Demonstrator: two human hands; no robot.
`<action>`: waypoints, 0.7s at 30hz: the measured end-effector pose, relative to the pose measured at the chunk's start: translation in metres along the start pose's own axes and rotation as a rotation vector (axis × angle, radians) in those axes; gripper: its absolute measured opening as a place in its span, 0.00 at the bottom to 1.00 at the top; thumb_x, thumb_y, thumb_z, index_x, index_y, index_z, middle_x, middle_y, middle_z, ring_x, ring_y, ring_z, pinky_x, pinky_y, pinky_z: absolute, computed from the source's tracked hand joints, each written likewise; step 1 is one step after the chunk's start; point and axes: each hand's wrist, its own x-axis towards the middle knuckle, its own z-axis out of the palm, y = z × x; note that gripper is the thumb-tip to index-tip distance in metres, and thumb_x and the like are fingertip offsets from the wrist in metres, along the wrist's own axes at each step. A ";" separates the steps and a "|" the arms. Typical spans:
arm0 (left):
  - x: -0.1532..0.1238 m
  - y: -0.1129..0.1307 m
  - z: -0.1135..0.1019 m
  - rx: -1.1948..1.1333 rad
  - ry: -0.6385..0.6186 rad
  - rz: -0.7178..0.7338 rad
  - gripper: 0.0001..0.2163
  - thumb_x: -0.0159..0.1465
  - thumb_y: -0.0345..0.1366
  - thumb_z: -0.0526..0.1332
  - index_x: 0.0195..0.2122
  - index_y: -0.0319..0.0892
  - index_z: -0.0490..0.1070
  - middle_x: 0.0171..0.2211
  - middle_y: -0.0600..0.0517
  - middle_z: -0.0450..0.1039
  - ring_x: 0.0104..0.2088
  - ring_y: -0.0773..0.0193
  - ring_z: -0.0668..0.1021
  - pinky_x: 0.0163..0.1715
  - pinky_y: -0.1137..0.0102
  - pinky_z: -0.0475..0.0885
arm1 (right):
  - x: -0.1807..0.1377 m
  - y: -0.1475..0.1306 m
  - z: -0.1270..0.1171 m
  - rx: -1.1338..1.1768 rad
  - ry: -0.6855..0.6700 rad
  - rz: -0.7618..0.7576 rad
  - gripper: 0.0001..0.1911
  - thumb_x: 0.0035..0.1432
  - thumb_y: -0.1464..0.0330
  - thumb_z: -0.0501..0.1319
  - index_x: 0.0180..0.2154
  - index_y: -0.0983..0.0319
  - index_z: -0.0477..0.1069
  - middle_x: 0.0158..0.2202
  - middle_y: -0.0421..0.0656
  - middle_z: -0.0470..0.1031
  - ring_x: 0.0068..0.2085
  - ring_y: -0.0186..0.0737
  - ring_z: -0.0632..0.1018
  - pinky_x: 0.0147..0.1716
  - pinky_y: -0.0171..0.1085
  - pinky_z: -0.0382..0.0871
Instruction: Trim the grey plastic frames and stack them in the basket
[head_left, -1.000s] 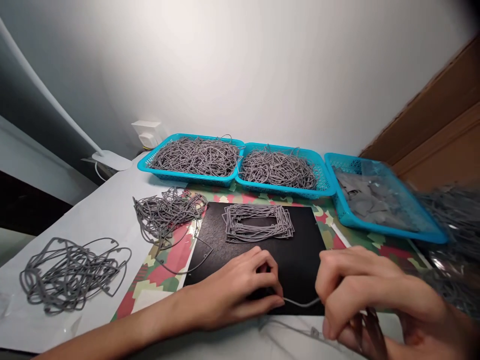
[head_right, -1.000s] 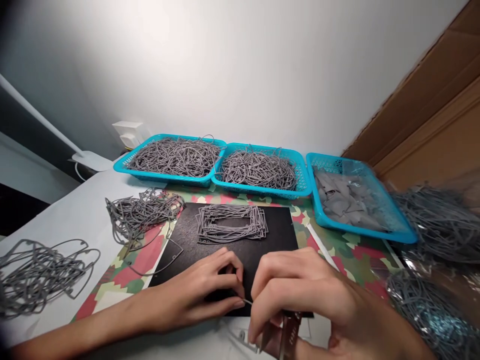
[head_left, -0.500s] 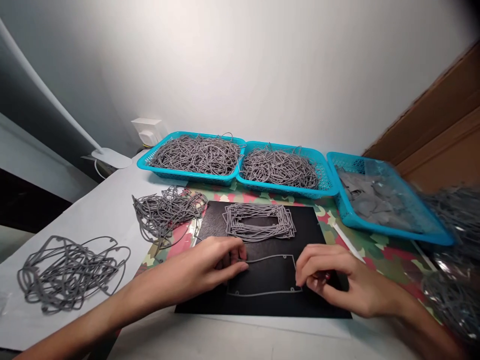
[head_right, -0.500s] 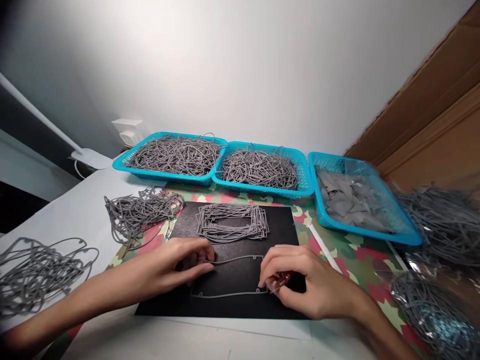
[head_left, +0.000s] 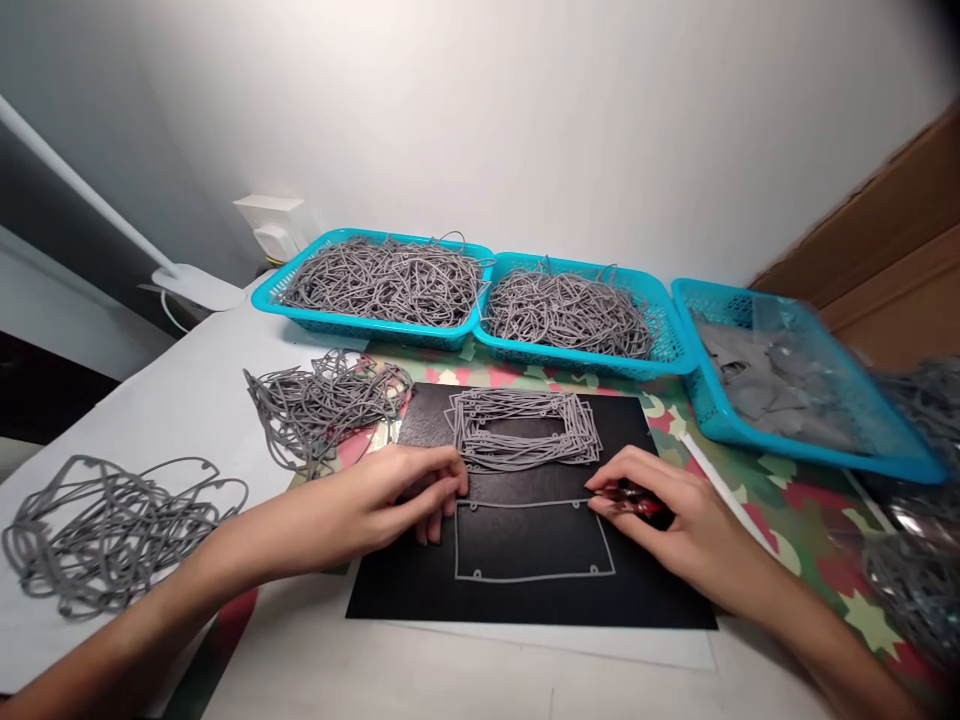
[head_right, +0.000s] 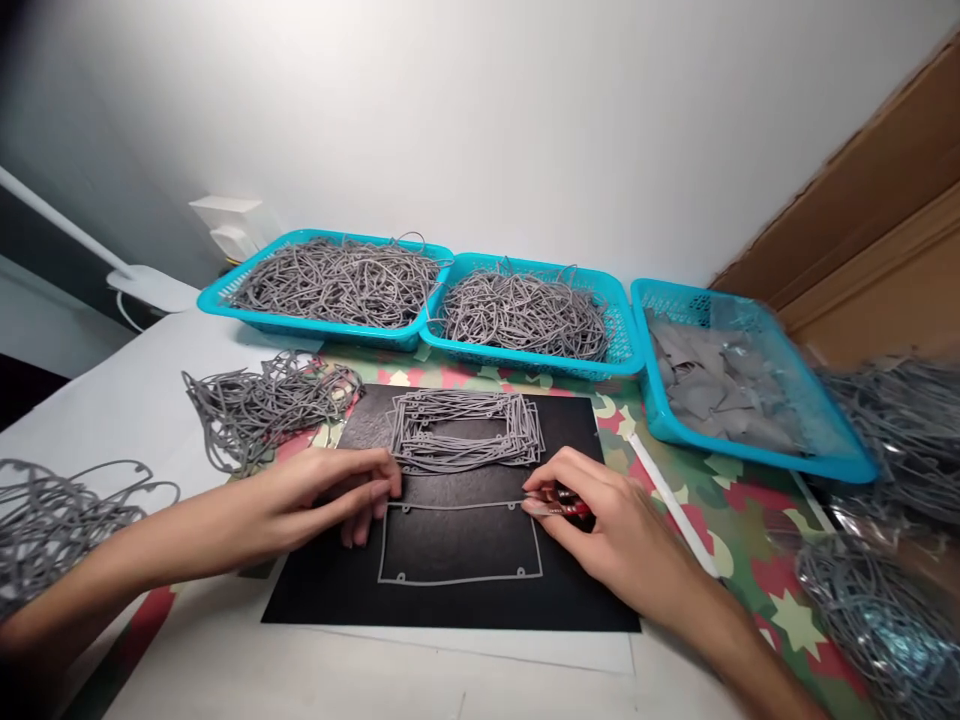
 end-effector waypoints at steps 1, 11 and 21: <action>-0.001 0.000 -0.001 -0.005 -0.004 -0.006 0.17 0.83 0.51 0.53 0.44 0.45 0.72 0.37 0.53 0.79 0.38 0.61 0.84 0.41 0.71 0.76 | 0.000 0.000 0.000 -0.011 0.000 -0.006 0.06 0.80 0.60 0.63 0.47 0.52 0.76 0.46 0.38 0.78 0.41 0.39 0.79 0.40 0.39 0.69; 0.005 0.001 0.002 -0.014 0.005 0.024 0.16 0.79 0.52 0.61 0.42 0.44 0.73 0.37 0.54 0.77 0.34 0.63 0.77 0.34 0.72 0.72 | -0.001 -0.005 -0.001 -0.098 -0.059 -0.006 0.06 0.81 0.68 0.57 0.45 0.54 0.70 0.44 0.39 0.76 0.41 0.40 0.78 0.40 0.39 0.68; 0.006 0.001 0.003 0.037 -0.001 0.030 0.12 0.79 0.46 0.61 0.42 0.44 0.74 0.38 0.54 0.76 0.34 0.64 0.74 0.35 0.72 0.70 | -0.003 -0.006 -0.001 -0.213 -0.034 -0.125 0.08 0.79 0.73 0.54 0.46 0.55 0.67 0.44 0.39 0.74 0.40 0.41 0.78 0.39 0.38 0.67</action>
